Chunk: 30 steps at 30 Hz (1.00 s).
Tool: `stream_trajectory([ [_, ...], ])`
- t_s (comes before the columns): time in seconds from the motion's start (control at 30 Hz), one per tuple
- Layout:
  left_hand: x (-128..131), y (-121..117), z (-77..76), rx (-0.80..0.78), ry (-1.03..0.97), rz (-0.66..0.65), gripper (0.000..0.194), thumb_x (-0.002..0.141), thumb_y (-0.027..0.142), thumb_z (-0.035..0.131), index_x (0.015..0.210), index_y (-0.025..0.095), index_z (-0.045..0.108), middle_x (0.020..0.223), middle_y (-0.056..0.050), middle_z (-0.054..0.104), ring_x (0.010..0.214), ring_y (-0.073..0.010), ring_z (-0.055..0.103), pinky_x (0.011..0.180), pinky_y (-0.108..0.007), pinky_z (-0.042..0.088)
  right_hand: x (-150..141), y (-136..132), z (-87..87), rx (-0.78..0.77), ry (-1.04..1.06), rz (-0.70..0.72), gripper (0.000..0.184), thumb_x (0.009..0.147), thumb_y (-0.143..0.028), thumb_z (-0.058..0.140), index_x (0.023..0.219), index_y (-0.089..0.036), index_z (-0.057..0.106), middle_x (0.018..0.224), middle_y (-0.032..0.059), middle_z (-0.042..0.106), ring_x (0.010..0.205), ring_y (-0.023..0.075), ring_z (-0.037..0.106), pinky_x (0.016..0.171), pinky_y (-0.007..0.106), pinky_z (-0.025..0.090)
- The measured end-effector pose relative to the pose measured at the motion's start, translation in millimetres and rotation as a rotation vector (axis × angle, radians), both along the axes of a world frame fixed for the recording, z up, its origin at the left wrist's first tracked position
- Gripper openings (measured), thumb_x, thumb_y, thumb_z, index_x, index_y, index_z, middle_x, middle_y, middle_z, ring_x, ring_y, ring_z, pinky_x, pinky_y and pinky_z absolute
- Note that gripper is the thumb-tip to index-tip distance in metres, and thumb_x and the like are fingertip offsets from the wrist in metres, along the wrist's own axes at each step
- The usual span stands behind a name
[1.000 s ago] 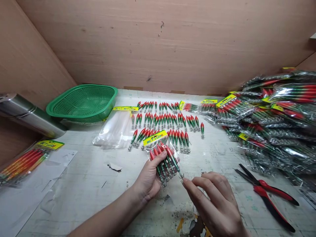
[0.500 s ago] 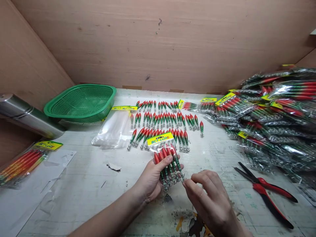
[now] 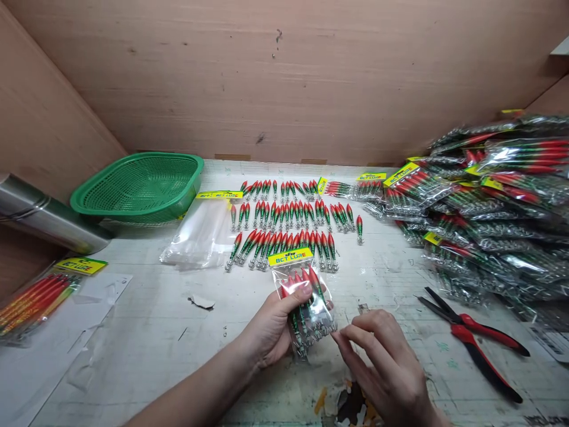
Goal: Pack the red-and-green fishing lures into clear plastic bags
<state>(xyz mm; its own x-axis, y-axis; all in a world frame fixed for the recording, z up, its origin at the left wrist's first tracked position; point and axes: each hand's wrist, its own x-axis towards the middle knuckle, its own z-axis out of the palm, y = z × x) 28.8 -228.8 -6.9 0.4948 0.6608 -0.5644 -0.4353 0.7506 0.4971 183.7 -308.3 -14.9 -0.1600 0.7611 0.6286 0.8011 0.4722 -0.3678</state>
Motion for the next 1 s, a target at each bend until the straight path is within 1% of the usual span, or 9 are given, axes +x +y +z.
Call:
stream_trajectory([
  [0.07, -1, 1, 0.5, -0.027, -0.026, -0.013, 0.023, 0.078, 0.019, 0.064, 0.098, 0.008, 0.066, 0.096, -0.015, 0.071, 0.082, -0.0233, 0.069, 0.075, -0.035, 0.056, 1, 0, 5.1, -0.045, 0.036, -0.003, 0.016, 0.08, -0.006, 0.059, 0.091, -0.018, 0.058, 0.077, 0.0036, 0.055, 0.071, 0.0153, 0.054, 0.062, 0.029, 0.046],
  [0.17, -2, 2, 1.5, -0.08, -0.073, -0.015, 0.023, 0.082, 0.021, 0.059, 0.1, 0.008, 0.065, 0.1, -0.015, 0.07, 0.086, -0.0262, 0.069, 0.078, -0.039, 0.055, 4, 0, 16.9, -0.16, 0.093, -0.007, 0.01, 0.083, -0.014, 0.059, 0.092, -0.018, 0.056, 0.081, 0.0047, 0.054, 0.074, 0.0152, 0.056, 0.06, 0.026, 0.049],
  [0.23, -2, 2, 2.3, -0.083, -0.09, -0.009, 0.024, 0.083, 0.023, 0.058, 0.101, 0.009, 0.064, 0.102, -0.015, 0.07, 0.091, -0.0278, 0.068, 0.079, -0.04, 0.055, 7, -1, 25.2, -0.225, 0.108, -0.002, 0.008, 0.084, -0.017, 0.058, 0.091, -0.019, 0.055, 0.083, 0.0051, 0.054, 0.075, 0.0154, 0.057, 0.06, 0.025, 0.049],
  [0.3, -3, 2, 3.0, -0.063, -0.092, -0.017, 0.024, 0.082, 0.023, 0.06, 0.101, 0.009, 0.064, 0.104, -0.015, 0.069, 0.093, -0.0283, 0.067, 0.081, -0.039, 0.055, 8, 0, 31.5, -0.249, 0.09, 0.013, 0.007, 0.084, -0.018, 0.057, 0.091, -0.019, 0.055, 0.083, 0.0053, 0.055, 0.076, 0.0157, 0.057, 0.06, 0.024, 0.049],
  [0.4, -3, 1, 3.0, -0.022, -0.074, -0.043, 0.025, 0.079, 0.018, 0.063, 0.102, 0.008, 0.064, 0.102, -0.015, 0.07, 0.092, -0.0275, 0.068, 0.081, -0.038, 0.055, 7, 2, 36.2, -0.21, 0.019, 0.03, 0.009, 0.084, -0.016, 0.055, 0.092, -0.019, 0.057, 0.082, 0.0055, 0.055, 0.076, 0.0163, 0.057, 0.061, 0.026, 0.049],
  [0.53, -3, -1, 1.8, 0.002, -0.069, -0.07, 0.028, 0.077, 0.012, 0.063, 0.105, 0.007, 0.063, 0.092, -0.015, 0.071, 0.087, -0.0245, 0.069, 0.081, -0.035, 0.054, 0, 8, 37.3, -0.15, -0.075, 0.03, 0.012, 0.084, -0.011, 0.051, 0.091, -0.018, 0.058, 0.08, 0.0057, 0.055, 0.073, 0.0167, 0.054, 0.061, 0.028, 0.047],
  [0.7, -3, -1, 3.5, 0.003, -0.049, -0.022, 0.027, 0.073, 0.005, 0.063, 0.1, 0.009, 0.062, 0.086, -0.012, 0.07, 0.081, -0.022, 0.069, 0.078, -0.032, 0.055, -7, 13, 36.9, -0.079, -0.171, 0.04, 0.012, 0.083, -0.007, 0.049, 0.087, -0.016, 0.057, 0.078, 0.0066, 0.055, 0.072, 0.0175, 0.05, 0.061, 0.03, 0.041],
  [0.87, -1, -1, 3.6, 0.0, 0.002, 0.005, 0.023, 0.073, 0.005, 0.062, 0.097, 0.009, 0.061, 0.082, -0.012, 0.071, 0.077, -0.02, 0.069, 0.073, -0.029, 0.055, -7, 8, 35.0, -0.031, -0.246, 0.053, 0.012, 0.081, -0.005, 0.051, 0.083, -0.014, 0.058, 0.074, 0.0063, 0.055, 0.071, 0.0182, 0.049, 0.064, 0.033, 0.039],
  [1.0, -1, -2, 2.8, 0.005, 0.016, -0.008, 0.023, 0.075, 0.008, 0.062, 0.098, 0.01, 0.06, 0.082, -0.012, 0.071, 0.075, -0.0194, 0.069, 0.069, -0.029, 0.055, -5, -1, 33.4, -0.049, -0.257, 0.071, 0.013, 0.08, -0.004, 0.053, 0.087, -0.014, 0.059, 0.074, 0.0068, 0.056, 0.072, 0.019, 0.049, 0.067, 0.035, 0.04],
])
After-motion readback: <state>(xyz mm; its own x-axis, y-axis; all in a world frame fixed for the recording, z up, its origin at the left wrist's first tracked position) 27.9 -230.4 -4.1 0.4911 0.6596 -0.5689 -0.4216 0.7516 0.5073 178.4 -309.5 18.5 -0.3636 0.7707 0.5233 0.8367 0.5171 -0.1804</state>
